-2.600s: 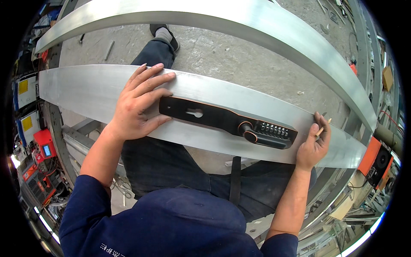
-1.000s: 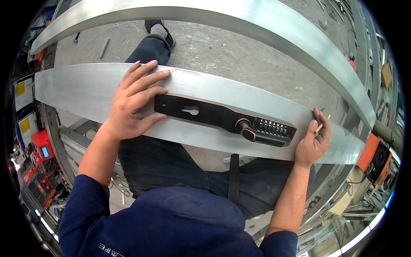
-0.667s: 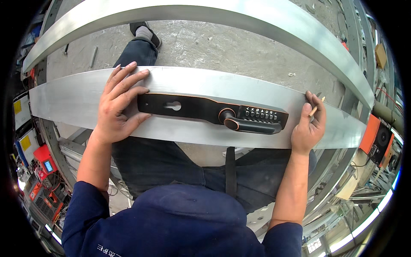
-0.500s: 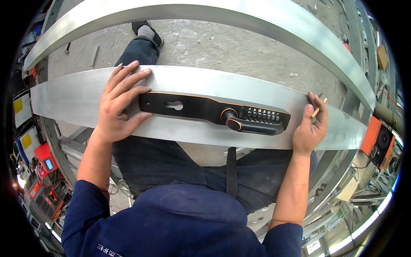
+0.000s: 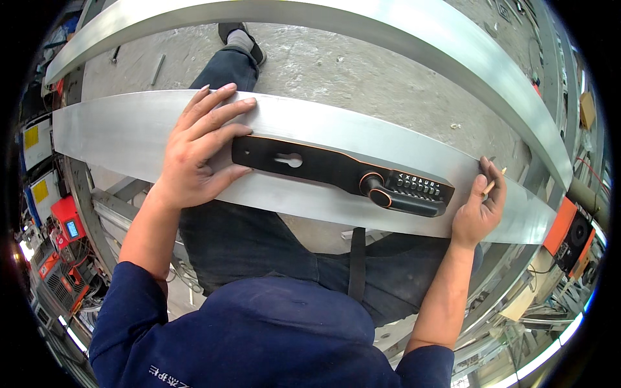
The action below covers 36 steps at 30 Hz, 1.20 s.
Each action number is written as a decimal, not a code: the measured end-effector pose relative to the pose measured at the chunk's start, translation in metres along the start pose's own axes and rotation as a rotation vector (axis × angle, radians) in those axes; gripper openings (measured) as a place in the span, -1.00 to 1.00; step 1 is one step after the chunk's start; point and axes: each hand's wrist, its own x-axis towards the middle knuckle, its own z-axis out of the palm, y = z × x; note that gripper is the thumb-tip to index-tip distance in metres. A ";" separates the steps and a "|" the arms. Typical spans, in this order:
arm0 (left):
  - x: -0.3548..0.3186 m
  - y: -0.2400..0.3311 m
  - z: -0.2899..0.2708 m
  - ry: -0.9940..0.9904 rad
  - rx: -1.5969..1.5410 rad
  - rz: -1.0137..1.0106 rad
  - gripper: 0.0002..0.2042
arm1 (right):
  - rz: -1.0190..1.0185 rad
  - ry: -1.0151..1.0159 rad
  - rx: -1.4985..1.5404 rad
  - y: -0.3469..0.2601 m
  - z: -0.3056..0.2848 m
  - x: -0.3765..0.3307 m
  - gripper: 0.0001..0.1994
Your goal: The person aligns a metal door lock mechanism on a long aluminum profile and marks the drilling locations with a pencil. They then use a tape measure to measure and mark additional points along the profile.
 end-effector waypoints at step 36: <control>-0.001 -0.004 0.001 -0.018 -0.024 -0.005 -0.50 | -0.015 -0.014 -0.023 0.000 -0.001 0.001 -0.72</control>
